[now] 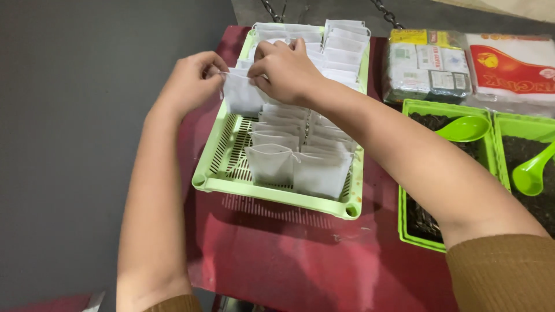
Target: Filling small filter bags with tea leaves using a spoon and weighing them on a digital scale
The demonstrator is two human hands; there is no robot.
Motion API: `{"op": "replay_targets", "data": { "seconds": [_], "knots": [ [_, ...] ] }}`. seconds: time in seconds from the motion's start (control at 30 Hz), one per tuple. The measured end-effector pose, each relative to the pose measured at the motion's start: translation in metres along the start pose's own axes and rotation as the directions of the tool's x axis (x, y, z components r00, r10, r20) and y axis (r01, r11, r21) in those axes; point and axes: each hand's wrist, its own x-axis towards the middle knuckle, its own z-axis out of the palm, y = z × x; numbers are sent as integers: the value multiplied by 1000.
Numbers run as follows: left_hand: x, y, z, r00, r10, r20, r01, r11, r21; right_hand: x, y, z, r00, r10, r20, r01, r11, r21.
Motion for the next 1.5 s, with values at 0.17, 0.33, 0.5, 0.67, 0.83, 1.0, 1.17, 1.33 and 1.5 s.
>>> {"op": "replay_targets", "data": {
  "seconds": [0.17,0.33,0.5,0.67,0.83,1.0,1.17,1.33,1.5],
  "knots": [
    [12,-14,12,998,-22,53,20,999,39,4,1,8,988,97,117,-93,995,-37],
    [21,-21,27,996,-33,83,27,997,77,3,-2,10,955,197,223,-207,978,18],
    [27,-25,36,997,73,-37,-67,988,136,4,14,10,979,171,116,-180,981,71],
    [32,-27,40,956,264,-129,-254,963,84,-23,17,-41,970,215,109,-222,973,60],
    [29,1,52,941,305,-145,-276,943,186,-74,67,-73,979,201,42,-201,979,-21],
    [24,63,78,871,483,-94,-442,852,280,-154,105,-127,971,239,-13,-239,963,-125],
    [19,141,136,745,667,9,-650,723,233,-255,146,-190,948,294,121,-289,956,-57],
    [9,233,218,579,809,101,-810,556,186,-375,183,-251,891,326,316,-331,943,-41],
    [-8,320,309,435,886,162,-899,437,27,-515,221,-312,690,694,205,-700,712,-54]
  ]
}}
